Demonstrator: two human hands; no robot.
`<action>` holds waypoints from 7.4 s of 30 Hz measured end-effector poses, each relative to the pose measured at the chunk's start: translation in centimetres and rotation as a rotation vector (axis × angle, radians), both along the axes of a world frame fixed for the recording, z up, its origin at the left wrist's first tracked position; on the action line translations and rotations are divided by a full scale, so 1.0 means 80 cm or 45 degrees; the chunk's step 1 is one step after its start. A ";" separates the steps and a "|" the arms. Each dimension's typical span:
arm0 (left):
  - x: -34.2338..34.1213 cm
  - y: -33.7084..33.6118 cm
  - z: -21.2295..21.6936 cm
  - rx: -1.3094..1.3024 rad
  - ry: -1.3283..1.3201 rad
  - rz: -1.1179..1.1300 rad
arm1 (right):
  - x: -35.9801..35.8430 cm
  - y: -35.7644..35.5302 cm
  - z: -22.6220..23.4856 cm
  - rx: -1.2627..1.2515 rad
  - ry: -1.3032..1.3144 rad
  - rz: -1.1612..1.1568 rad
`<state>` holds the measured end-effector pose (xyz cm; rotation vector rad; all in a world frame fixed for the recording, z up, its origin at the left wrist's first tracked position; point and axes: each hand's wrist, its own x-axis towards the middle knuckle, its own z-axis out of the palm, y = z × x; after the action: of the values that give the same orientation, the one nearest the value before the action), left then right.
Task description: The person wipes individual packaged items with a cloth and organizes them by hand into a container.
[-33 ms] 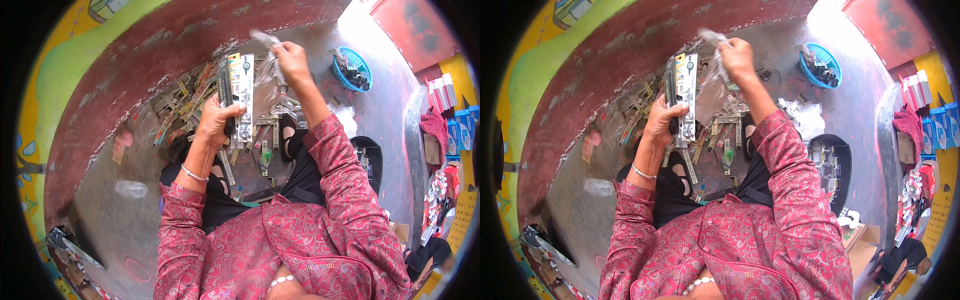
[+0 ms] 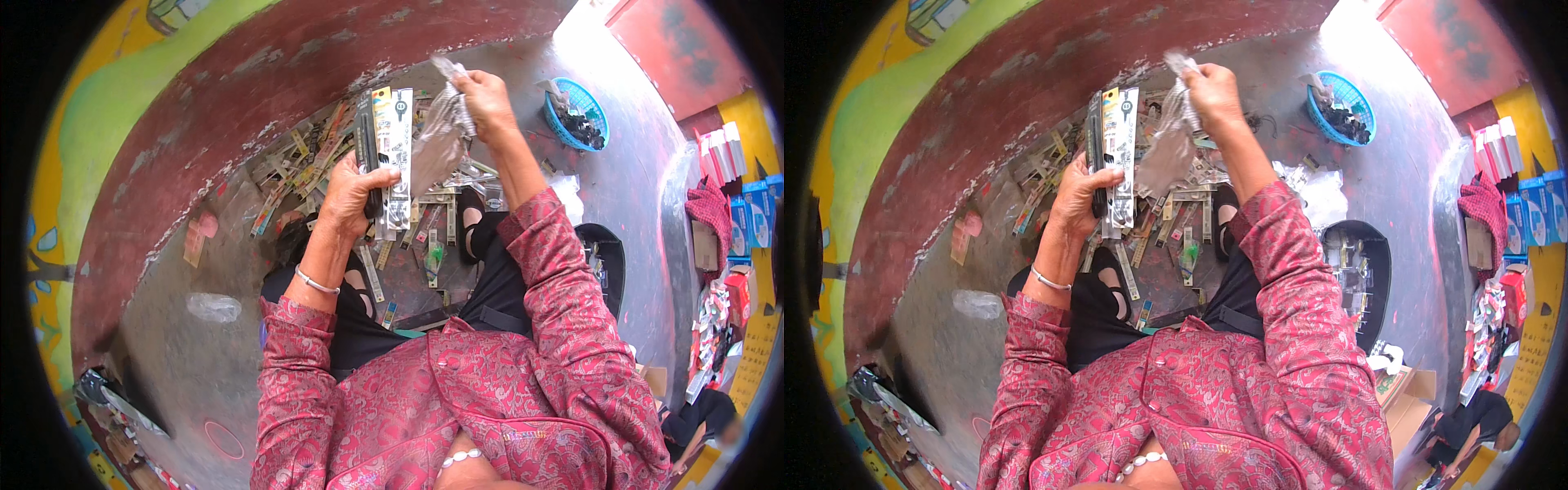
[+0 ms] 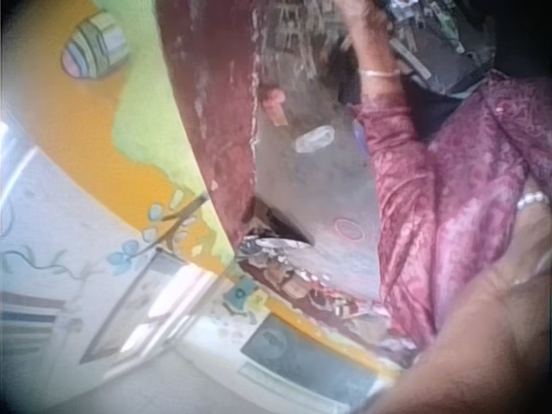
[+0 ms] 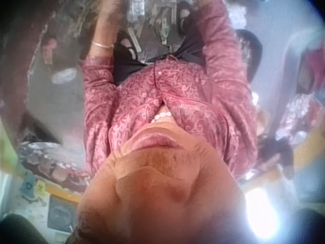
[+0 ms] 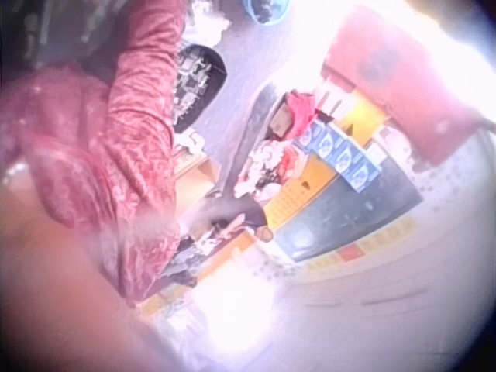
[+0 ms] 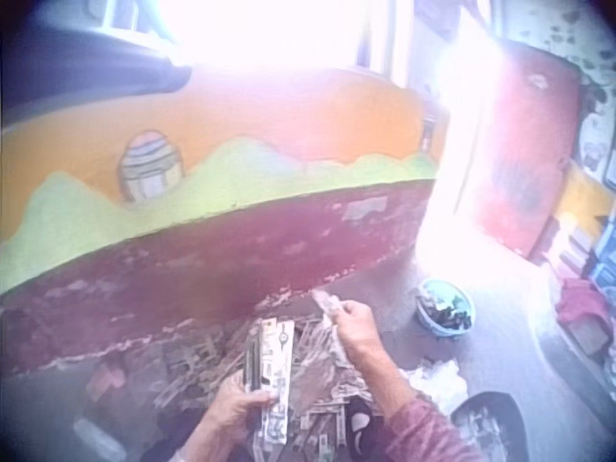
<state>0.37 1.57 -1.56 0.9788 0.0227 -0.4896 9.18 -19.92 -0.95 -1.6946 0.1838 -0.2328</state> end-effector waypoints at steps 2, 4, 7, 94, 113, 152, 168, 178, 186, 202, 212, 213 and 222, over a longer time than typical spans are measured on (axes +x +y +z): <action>0.004 0.006 -0.003 0.084 -0.020 -0.022 | -0.008 -0.002 0.009 0.278 0.195 0.215; 0.000 -0.001 0.004 0.147 -0.081 -0.053 | -0.021 0.016 0.017 0.151 0.319 0.382; -0.003 -0.001 0.005 0.173 -0.136 -0.154 | -0.046 0.039 0.053 0.089 0.508 0.668; 0.014 0.000 0.020 -0.249 0.011 -0.106 | -0.096 0.046 0.076 -0.100 -0.161 0.118; -0.009 -0.010 0.009 -0.239 0.214 -0.435 | -0.011 -0.021 0.029 -0.280 -0.190 -0.170; -0.006 0.001 0.011 -0.310 0.200 -0.357 | -0.031 -0.009 0.025 0.752 0.175 0.202; -0.002 -0.003 0.002 0.248 -0.044 0.132 | -0.051 0.000 0.047 -0.408 -0.450 0.004; -0.003 -0.003 0.004 0.076 0.026 0.030 | -0.068 0.029 0.039 -1.227 -0.452 -0.009; -0.005 -0.010 0.001 0.272 0.007 0.078 | -0.087 0.058 0.022 -1.234 -0.458 0.507; 0.005 0.000 -0.032 -0.461 0.436 -0.012 | -0.109 0.061 0.033 -1.380 -0.513 0.758; 0.003 -0.004 -0.023 -0.361 0.374 0.080 | -0.060 -0.021 0.045 0.130 -0.144 0.163; 0.002 -0.004 -0.022 -0.353 0.357 0.078 | -0.057 -0.025 0.047 0.259 -0.146 -0.005; -0.004 -0.009 -0.007 -0.281 0.178 0.043 | -0.059 0.020 0.023 -1.081 -0.144 0.039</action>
<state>0.03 0.82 -2.10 0.7260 0.1082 -0.5175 4.42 -18.33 0.90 -2.5136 -0.0407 -0.4210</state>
